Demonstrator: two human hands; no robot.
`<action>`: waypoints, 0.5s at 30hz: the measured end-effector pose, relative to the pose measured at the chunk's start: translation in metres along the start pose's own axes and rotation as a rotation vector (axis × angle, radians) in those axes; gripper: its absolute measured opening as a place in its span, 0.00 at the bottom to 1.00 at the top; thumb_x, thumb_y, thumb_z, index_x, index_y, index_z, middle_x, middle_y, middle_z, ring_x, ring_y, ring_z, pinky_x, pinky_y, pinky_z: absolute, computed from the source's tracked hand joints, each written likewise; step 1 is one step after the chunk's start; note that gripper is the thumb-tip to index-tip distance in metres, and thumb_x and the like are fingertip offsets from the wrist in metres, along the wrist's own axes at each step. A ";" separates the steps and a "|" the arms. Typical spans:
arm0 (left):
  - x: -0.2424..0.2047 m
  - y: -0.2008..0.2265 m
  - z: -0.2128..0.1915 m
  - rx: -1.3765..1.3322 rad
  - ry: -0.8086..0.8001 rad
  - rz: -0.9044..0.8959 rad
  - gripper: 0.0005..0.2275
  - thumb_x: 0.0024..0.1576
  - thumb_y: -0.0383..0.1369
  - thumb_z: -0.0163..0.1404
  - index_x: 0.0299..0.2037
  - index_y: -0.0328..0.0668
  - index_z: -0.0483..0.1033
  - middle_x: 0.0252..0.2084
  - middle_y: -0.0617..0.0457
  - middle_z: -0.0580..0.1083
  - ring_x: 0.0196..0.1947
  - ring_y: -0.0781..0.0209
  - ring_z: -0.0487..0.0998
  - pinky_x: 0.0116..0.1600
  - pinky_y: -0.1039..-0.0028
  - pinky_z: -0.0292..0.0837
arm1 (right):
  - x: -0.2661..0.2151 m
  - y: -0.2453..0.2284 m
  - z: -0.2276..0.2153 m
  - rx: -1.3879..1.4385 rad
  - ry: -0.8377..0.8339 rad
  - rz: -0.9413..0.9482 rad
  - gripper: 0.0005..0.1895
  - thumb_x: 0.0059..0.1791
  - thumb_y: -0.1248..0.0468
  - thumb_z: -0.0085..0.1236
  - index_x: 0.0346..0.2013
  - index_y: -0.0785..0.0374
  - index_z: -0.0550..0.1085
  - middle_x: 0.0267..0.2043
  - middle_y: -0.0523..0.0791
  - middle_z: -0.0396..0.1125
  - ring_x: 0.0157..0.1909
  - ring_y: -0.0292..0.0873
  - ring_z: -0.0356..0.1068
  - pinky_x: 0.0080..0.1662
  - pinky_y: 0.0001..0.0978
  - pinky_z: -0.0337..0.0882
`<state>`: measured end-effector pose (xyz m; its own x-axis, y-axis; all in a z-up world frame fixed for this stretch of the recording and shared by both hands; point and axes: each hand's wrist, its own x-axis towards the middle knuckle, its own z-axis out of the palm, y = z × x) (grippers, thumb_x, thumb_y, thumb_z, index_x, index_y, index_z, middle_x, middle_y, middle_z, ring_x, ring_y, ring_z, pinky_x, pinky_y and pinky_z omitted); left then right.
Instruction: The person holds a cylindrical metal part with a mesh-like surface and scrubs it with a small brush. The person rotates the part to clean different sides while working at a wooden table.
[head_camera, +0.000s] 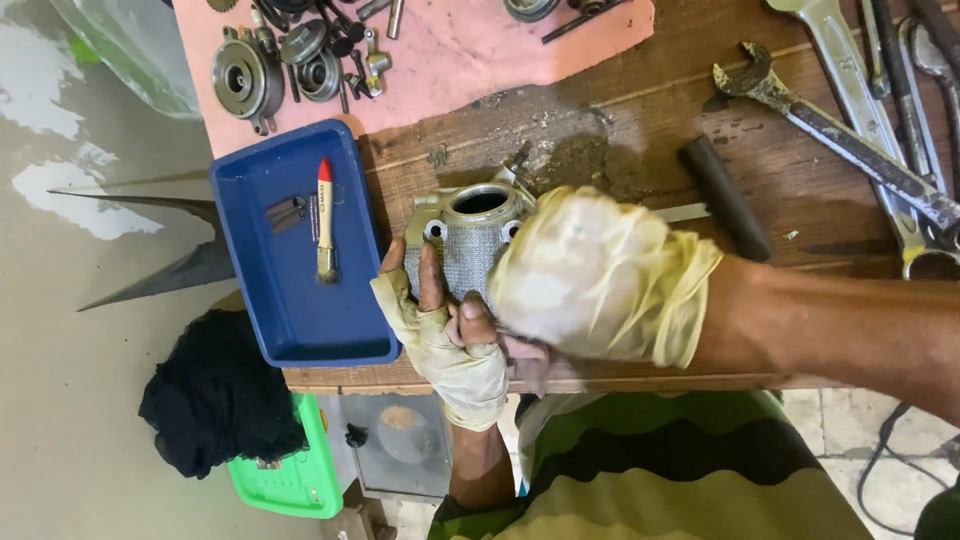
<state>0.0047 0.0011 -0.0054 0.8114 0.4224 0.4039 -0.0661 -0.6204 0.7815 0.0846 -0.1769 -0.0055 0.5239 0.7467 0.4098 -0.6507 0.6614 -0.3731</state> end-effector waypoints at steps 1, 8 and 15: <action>0.000 0.005 0.001 0.013 0.011 0.004 0.24 0.63 0.38 0.48 0.67 0.31 0.69 0.71 0.35 0.59 0.71 0.46 0.64 0.73 0.58 0.62 | 0.001 -0.002 0.000 -0.081 -0.006 -0.002 0.34 0.46 0.66 0.63 0.64 0.56 0.60 0.62 0.48 0.55 0.65 0.51 0.53 0.69 0.58 0.49; 0.001 0.006 0.002 0.097 -0.012 0.038 0.25 0.62 0.38 0.48 0.66 0.29 0.68 0.70 0.32 0.59 0.74 0.37 0.60 0.77 0.55 0.56 | 0.002 -0.016 -0.014 -0.649 -0.036 -0.022 0.28 0.43 0.69 0.60 0.55 0.56 0.62 0.51 0.45 0.57 0.52 0.49 0.55 0.57 0.53 0.55; 0.001 0.014 0.002 0.117 -0.105 0.067 0.18 0.75 0.32 0.36 0.75 0.43 0.61 0.76 0.51 0.56 0.74 0.74 0.44 0.81 0.78 0.48 | 0.004 -0.024 -0.008 -1.207 -0.062 -0.009 0.22 0.40 0.72 0.56 0.47 0.56 0.64 0.39 0.43 0.58 0.39 0.46 0.57 0.45 0.48 0.61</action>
<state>0.0057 -0.0083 0.0051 0.8642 0.3098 0.3965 -0.0591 -0.7200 0.6914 0.1068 -0.1891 -0.0018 0.4766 0.7593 0.4431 0.3025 0.3317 -0.8936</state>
